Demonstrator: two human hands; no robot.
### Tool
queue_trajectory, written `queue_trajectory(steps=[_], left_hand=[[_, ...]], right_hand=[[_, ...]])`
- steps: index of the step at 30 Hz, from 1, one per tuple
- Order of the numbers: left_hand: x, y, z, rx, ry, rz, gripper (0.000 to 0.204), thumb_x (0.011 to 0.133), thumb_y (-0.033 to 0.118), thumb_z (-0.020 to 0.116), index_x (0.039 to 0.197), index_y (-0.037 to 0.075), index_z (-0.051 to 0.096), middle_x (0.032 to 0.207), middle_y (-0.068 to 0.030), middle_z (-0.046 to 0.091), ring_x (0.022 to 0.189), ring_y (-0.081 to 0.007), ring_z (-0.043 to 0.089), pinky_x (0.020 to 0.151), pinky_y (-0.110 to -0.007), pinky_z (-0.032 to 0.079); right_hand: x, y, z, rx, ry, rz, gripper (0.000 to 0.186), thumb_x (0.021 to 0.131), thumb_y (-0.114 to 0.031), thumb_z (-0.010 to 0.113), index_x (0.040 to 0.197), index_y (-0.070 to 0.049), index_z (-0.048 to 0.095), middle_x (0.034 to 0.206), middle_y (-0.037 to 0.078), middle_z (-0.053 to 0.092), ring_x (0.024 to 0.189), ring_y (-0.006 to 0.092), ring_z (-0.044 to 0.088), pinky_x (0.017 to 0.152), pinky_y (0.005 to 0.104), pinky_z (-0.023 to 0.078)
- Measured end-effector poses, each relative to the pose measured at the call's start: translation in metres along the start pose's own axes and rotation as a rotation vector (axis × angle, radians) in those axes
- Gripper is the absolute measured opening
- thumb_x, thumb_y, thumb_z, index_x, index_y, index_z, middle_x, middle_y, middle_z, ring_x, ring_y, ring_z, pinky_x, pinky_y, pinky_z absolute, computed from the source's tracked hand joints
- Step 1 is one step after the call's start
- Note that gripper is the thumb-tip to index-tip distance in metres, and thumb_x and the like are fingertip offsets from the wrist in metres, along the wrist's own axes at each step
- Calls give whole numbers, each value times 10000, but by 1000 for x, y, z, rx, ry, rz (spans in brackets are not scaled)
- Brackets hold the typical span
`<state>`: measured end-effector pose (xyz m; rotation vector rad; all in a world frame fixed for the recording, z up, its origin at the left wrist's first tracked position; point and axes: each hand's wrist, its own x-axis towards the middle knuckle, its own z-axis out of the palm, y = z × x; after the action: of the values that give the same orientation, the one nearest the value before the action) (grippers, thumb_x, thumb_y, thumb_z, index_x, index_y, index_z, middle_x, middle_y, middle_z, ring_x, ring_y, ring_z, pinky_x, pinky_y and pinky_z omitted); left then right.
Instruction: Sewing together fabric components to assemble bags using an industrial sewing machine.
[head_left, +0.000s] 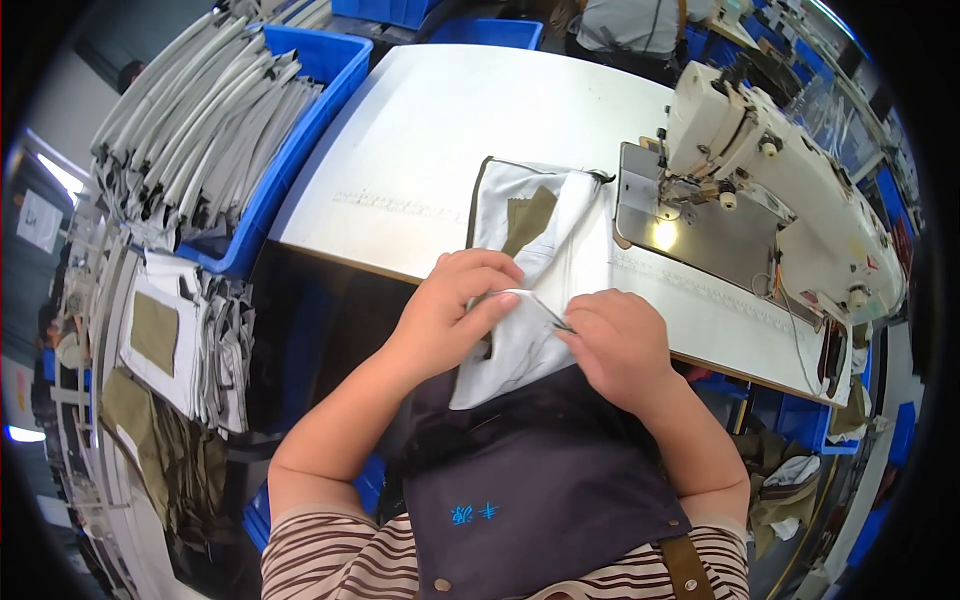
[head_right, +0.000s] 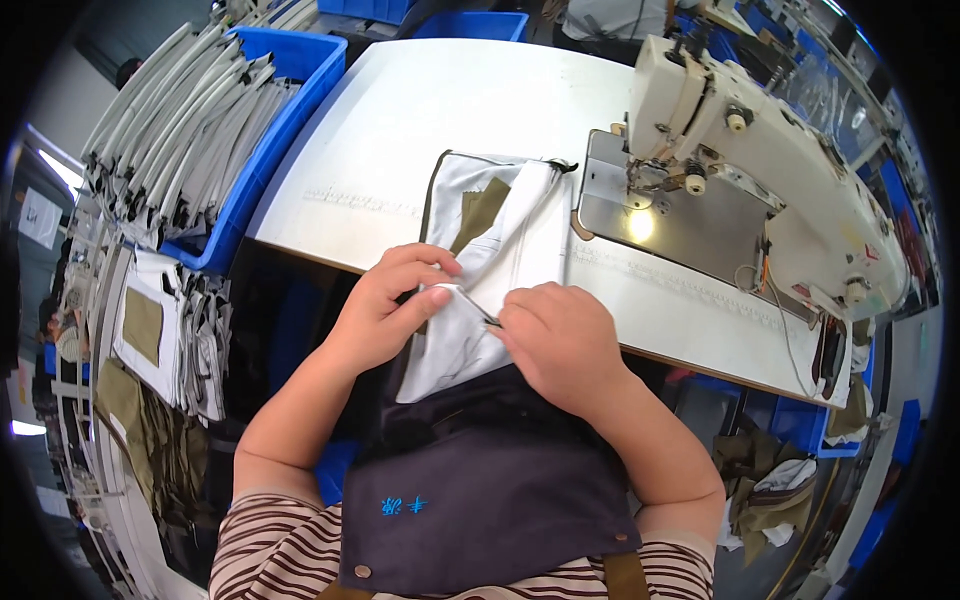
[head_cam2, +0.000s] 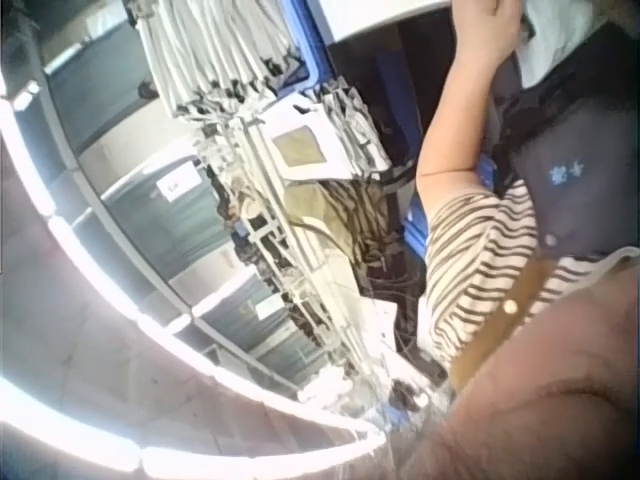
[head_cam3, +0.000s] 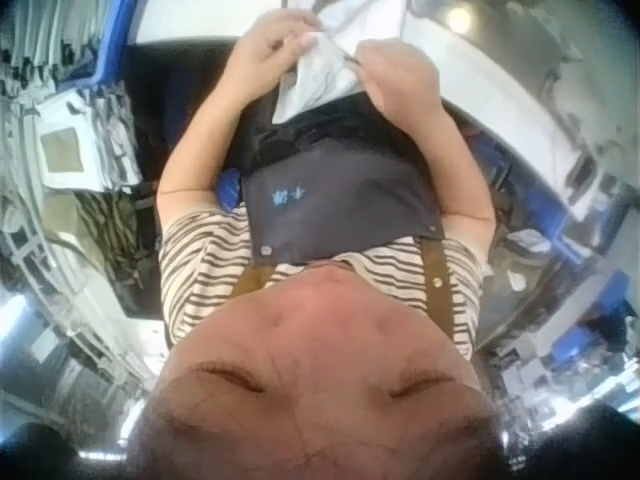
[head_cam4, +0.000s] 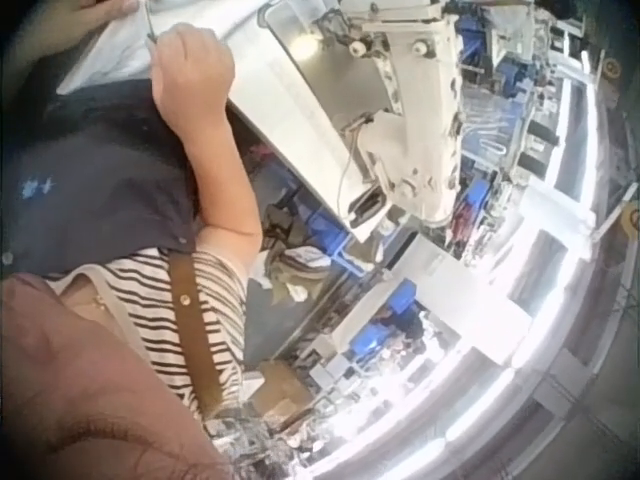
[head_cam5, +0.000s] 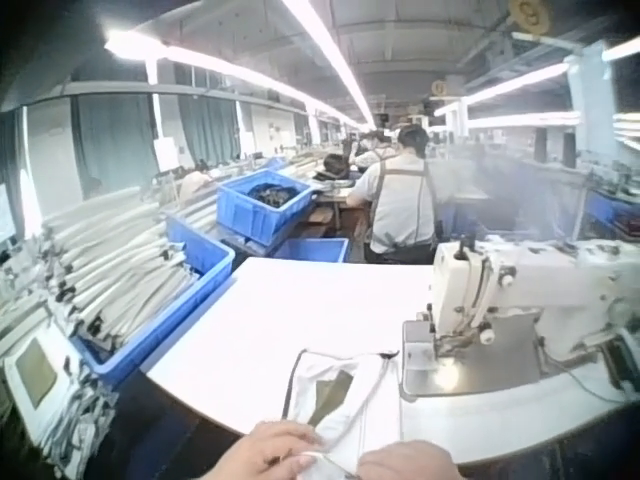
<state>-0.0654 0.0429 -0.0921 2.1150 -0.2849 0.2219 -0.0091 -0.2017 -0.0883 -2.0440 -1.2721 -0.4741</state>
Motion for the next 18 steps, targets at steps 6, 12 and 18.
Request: queue_trajectory(steps=[6,12,18], left_hand=[[-29,-24,-36,-107,234,-308,152,1070,132,567,1051,21,670,1049,-63,725,1008,-171,636,908,-327,501],[16,86,-117,934,261,121,64,936,115,673,947,52,665,798,-128,640,748,-339,605,775,-420,451],[107,82,-92,1393,-214,164,83,937,185,657,901,110,667,814,-70,688,872,-291,693,829,-439,431]], right_hand=[[37,-20,31,92,-206,109,229,945,-234,695,841,-74,568,825,121,649,765,345,650,638,459,490],[94,-22,75,1003,-312,330,262,1065,-290,584,935,-65,620,904,96,690,798,274,694,661,377,564],[95,-11,81,1825,-273,908,287,1093,-304,544,1099,-34,641,1040,110,734,842,194,727,692,310,598]])
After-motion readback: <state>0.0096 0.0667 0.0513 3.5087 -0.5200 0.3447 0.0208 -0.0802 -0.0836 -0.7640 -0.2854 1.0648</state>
